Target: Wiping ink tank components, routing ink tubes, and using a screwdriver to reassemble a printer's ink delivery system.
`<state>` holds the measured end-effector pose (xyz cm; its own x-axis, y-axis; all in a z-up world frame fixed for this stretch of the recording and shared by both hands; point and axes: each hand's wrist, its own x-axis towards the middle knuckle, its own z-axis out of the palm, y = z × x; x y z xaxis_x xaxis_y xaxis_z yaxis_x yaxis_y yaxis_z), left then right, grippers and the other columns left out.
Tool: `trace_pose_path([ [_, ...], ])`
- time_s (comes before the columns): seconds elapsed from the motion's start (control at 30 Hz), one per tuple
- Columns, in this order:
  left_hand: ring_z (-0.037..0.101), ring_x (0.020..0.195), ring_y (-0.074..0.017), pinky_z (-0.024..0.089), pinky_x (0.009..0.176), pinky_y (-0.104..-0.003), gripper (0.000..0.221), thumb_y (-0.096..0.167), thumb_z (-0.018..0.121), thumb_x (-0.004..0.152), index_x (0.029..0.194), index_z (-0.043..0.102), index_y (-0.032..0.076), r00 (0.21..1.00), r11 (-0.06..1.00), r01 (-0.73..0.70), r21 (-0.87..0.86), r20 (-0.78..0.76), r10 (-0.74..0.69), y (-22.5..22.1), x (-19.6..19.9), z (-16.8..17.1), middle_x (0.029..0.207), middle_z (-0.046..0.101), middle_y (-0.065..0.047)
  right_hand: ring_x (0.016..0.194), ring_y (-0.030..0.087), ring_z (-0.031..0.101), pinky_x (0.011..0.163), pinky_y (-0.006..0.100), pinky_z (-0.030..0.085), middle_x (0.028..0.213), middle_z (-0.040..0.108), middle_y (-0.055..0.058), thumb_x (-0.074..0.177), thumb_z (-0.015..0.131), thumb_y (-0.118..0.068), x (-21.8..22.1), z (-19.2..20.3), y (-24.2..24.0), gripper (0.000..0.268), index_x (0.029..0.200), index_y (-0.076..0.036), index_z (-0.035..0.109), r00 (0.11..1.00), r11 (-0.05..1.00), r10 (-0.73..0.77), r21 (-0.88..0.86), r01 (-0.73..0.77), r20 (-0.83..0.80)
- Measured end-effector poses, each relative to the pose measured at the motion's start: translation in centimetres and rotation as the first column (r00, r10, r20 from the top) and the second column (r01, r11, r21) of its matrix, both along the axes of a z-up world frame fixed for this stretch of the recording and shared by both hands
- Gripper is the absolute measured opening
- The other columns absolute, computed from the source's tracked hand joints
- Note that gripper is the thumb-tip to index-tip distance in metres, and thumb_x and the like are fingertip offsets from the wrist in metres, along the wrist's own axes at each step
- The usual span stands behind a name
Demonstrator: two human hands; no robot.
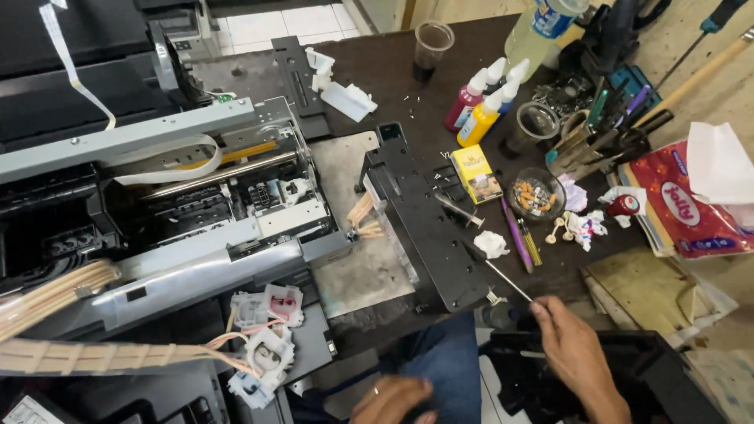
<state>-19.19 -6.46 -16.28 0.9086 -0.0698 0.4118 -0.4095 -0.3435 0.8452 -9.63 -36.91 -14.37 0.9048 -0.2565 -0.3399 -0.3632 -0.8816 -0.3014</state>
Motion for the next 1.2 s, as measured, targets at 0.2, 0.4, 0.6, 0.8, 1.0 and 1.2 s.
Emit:
trace_pose_path([
  [0.2,0.051,0.142,-0.0332,0.046,0.119,-0.052,0.082,0.047,0.082,0.092,0.149,0.039,0.007,0.950,0.971,-0.218,0.093,0.248,0.190,-3.2,6.1,2.0,0.153,0.046,-0.016,0.083,0.021,0.070,0.084,0.034,0.049,0.087,0.077,0.008,0.106,0.053,-0.033,-3.4,0.5,-4.6,0.027,0.104,-0.012,0.070,0.957,0.992,-0.080,0.112,0.050,0.278],
  [0.4,0.027,0.157,-0.0384,0.028,0.130,-0.059,0.096,0.054,0.081,0.090,0.160,0.031,0.012,0.967,0.944,-0.158,0.288,0.237,0.090,-3.5,10.8,3.2,0.167,0.030,-0.018,0.062,0.019,0.053,0.059,0.033,0.046,0.084,0.065,0.014,0.103,0.068,-0.042,-1.8,4.4,-0.5,0.055,0.132,0.002,0.052,0.848,0.112,-0.310,0.902,-0.417,0.430],
  [0.6,0.035,0.152,-0.0428,0.039,0.125,-0.059,0.069,0.029,0.082,0.095,0.149,0.048,0.005,0.960,0.973,-0.102,0.207,0.277,0.041,-2.0,11.4,3.7,0.160,0.041,-0.018,0.048,0.001,0.014,0.046,0.020,0.012,0.075,0.019,-0.013,0.096,0.071,-0.081,2.7,14.7,5.8,0.056,0.138,-0.049,0.053,0.743,0.210,-0.309,0.805,-0.555,0.593],
  [0.8,0.035,0.152,-0.0421,0.039,0.126,-0.060,0.067,0.031,0.083,0.093,0.147,0.051,0.007,0.959,0.980,-0.049,0.192,0.282,-0.008,0.1,11.9,3.2,0.158,0.044,-0.017,0.047,0.008,0.022,0.036,0.016,0.026,0.073,0.034,-0.003,0.105,0.058,-0.035,3.3,18.9,8.8,0.015,0.098,-0.023,0.053,0.685,0.062,-0.264,0.720,-0.691,0.679],
  [1.0,0.030,0.153,-0.0425,0.035,0.127,-0.064,0.054,0.026,0.083,0.090,0.138,0.058,0.017,0.964,0.997,-0.006,0.074,0.267,-0.014,-0.5,12.1,1.7,0.157,0.044,-0.016,0.052,0.009,0.025,0.044,0.026,0.027,0.087,0.034,-0.006,0.104,0.061,-0.056,2.5,20.2,15.9,0.049,0.093,-0.017,0.035,0.552,0.336,-0.421,0.689,-0.642,0.719],
  [1.2,0.028,0.153,-0.0462,0.032,0.126,-0.063,0.030,0.016,0.084,0.089,0.115,0.070,0.017,0.970,0.999,0.042,-0.022,0.239,-0.036,-0.6,11.9,2.8,0.153,0.048,-0.017,0.049,0.008,0.018,0.044,0.025,0.020,0.080,0.034,-0.009,0.101,0.083,-0.066,3.4,20.0,16.5,0.069,0.089,-0.016,0.038,0.630,0.160,-0.331,0.699,-0.697,0.703],
])
